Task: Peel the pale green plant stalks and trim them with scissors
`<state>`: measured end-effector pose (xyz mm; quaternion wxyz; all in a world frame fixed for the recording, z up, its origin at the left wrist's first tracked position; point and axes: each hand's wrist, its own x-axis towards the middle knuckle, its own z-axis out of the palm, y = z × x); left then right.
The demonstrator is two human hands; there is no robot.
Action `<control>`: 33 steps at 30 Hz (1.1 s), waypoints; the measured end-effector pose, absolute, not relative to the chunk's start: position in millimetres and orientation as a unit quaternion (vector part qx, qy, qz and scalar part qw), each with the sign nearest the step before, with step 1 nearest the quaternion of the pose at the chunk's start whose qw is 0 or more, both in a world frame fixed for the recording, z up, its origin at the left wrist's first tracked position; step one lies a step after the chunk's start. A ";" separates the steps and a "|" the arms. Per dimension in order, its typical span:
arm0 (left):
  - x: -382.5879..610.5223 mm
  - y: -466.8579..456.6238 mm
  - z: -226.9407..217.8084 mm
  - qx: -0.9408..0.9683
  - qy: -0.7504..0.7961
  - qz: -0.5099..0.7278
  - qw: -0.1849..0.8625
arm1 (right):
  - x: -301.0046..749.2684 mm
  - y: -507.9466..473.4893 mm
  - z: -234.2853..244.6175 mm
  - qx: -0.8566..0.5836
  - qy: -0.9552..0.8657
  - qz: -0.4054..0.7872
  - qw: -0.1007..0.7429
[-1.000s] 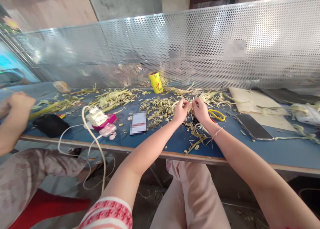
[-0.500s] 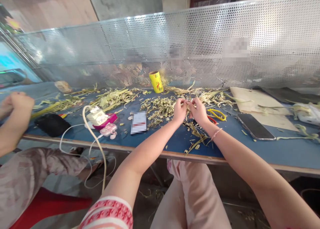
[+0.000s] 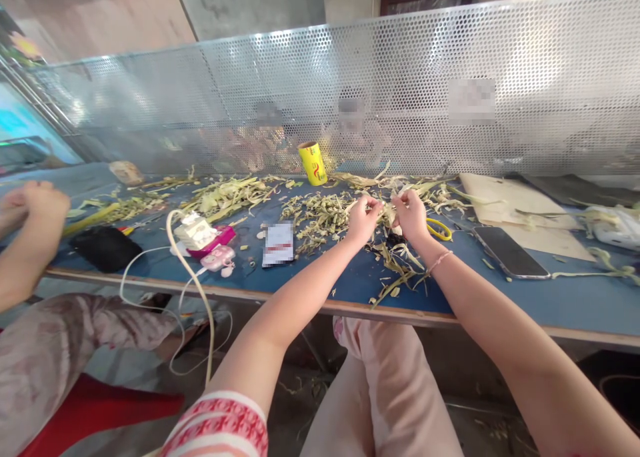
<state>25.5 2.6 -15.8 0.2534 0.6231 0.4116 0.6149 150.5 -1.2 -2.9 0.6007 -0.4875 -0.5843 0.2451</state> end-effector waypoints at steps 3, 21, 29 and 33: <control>22.2 4.5 -14.4 0.591 0.414 0.631 0.285 | 149.8 -1.5 -2.9 -0.480 -0.591 0.250 0.599; 18.2 -5.6 -2.4 0.631 0.388 0.601 0.299 | 159.0 10.3 -8.9 -0.477 -0.559 0.267 0.623; 7.0 17.6 -13.0 0.531 0.373 0.644 0.405 | 150.0 1.1 -3.7 -0.451 -0.581 0.284 0.616; 14.7 12.5 -10.9 0.471 0.344 0.623 0.521 | 151.7 -4.7 -1.1 -0.452 -0.595 0.264 0.610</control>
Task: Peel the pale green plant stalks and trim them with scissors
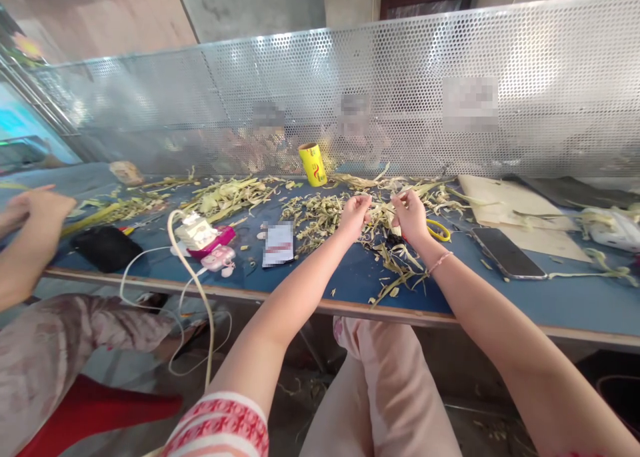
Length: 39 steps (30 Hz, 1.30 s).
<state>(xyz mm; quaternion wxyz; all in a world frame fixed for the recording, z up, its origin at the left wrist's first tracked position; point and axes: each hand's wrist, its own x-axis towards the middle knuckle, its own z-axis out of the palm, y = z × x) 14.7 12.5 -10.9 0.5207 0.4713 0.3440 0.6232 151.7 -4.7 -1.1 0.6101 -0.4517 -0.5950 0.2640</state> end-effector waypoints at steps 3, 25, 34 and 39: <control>19.7 6.7 -7.8 0.426 0.323 0.566 0.628 | 151.7 -8.5 -0.1 -0.452 -0.611 0.235 0.607; 16.8 2.3 -11.3 0.666 0.409 0.555 0.286 | 144.1 6.0 -12.5 -0.474 -0.574 0.368 0.557; 17.0 -2.0 -11.2 0.709 0.404 0.541 0.204 | 145.4 2.3 -10.2 -0.481 -0.650 0.283 0.516; 18.2 -3.4 -10.9 0.702 0.397 0.540 0.242 | 144.7 -2.8 -6.5 -0.495 -0.689 0.140 0.511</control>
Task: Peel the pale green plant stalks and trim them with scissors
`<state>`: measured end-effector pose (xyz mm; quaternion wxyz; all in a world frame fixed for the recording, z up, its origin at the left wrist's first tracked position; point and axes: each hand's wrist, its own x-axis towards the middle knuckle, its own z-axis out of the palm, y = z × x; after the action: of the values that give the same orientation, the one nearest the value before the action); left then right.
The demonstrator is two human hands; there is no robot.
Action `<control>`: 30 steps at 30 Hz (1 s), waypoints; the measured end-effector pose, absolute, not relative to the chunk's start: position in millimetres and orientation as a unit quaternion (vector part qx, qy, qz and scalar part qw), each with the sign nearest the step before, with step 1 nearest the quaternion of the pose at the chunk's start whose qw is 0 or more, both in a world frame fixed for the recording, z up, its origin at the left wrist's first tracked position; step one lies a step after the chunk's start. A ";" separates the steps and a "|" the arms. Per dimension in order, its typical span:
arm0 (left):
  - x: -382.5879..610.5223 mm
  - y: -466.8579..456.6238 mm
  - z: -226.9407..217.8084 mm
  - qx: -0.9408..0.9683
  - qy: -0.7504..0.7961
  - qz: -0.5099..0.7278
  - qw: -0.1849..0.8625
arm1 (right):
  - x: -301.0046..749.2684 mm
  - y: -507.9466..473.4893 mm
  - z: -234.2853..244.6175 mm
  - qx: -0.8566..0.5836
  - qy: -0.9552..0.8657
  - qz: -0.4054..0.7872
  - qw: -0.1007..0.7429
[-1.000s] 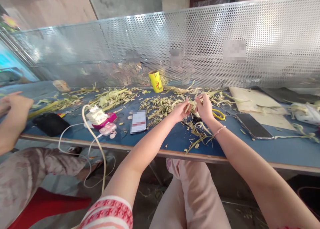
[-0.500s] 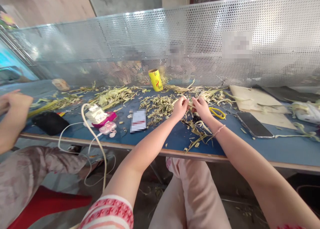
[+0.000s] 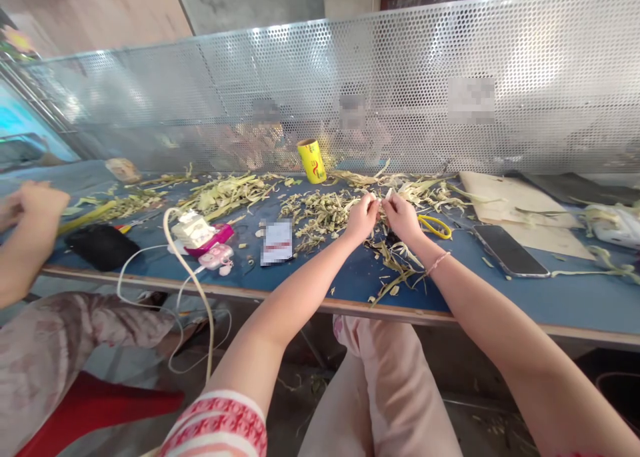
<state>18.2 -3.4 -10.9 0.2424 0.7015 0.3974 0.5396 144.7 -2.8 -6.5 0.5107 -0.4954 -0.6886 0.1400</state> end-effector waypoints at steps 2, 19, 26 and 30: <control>18.8 -3.2 -11.2 0.688 0.398 0.551 0.255 | 143.8 -4.9 -5.0 -0.496 -0.693 0.119 0.509; 14.7 0.2 -7.3 0.661 0.392 0.593 0.241 | 137.9 -9.8 -3.9 -0.451 -0.685 0.140 0.555; 18.5 -5.7 -3.1 0.702 0.360 0.569 0.231 | 144.8 3.4 -9.9 -0.460 -0.630 0.194 0.595; 16.3 -3.6 -4.4 0.674 0.358 0.580 0.285 | 144.7 3.9 -9.2 -0.443 -0.638 0.209 0.594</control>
<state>16.3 -3.6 -4.4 0.2848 0.6745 0.3575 0.5798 144.7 3.9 -9.2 0.5941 -0.4432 -0.6379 0.2092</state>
